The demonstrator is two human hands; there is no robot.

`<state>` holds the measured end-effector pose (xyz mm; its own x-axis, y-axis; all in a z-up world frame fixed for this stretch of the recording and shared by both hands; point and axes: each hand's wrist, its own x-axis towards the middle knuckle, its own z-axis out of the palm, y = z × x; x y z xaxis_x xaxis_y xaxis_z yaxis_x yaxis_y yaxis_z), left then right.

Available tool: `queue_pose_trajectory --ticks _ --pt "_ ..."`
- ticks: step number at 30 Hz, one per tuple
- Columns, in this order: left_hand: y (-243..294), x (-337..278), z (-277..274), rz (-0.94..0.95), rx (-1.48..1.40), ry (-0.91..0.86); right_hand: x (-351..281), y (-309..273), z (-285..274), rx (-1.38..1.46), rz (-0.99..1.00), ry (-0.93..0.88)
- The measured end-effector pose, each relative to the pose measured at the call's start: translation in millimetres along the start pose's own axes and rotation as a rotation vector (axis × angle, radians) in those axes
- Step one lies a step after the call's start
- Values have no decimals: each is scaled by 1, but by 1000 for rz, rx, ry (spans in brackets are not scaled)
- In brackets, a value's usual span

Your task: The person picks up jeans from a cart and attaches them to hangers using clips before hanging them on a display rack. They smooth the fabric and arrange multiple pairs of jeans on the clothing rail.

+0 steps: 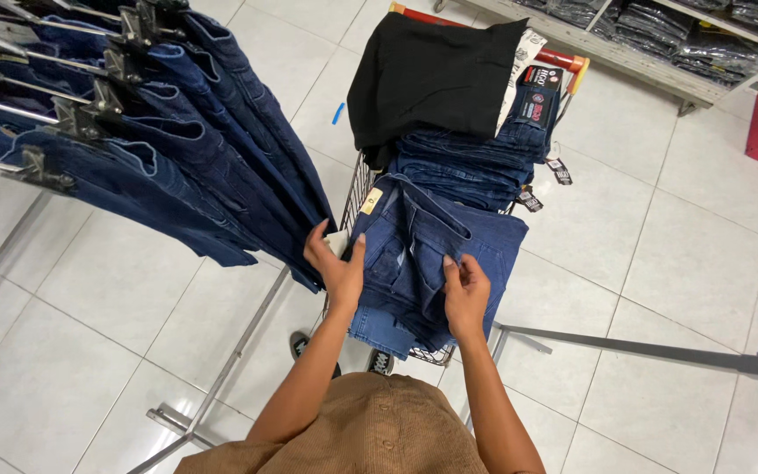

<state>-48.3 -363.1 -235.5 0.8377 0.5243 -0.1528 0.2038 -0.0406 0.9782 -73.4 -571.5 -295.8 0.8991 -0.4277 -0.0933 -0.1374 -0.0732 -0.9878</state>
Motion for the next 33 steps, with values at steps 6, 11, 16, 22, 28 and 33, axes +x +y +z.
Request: queue_pose_trajectory --ticks 6,11,16,22,28,33 --pt "-48 -20 2 -302 -353 19 -10 -13 3 42 8 -24" --pt "-45 -19 7 -275 -196 85 -13 -10 5 -26 -68 -63" --pt "-5 -38 12 -64 -219 -183 -52 -100 25 -31 -253 -271" --pt "-14 -67 30 -133 -513 -231 -55 -60 25 -137 -154 -150" --pt "-21 -86 13 -108 -464 -406 -85 -76 21 -121 -207 -104" --pt "-55 -96 -15 27 -334 -465 -119 -64 17 -164 -196 38"
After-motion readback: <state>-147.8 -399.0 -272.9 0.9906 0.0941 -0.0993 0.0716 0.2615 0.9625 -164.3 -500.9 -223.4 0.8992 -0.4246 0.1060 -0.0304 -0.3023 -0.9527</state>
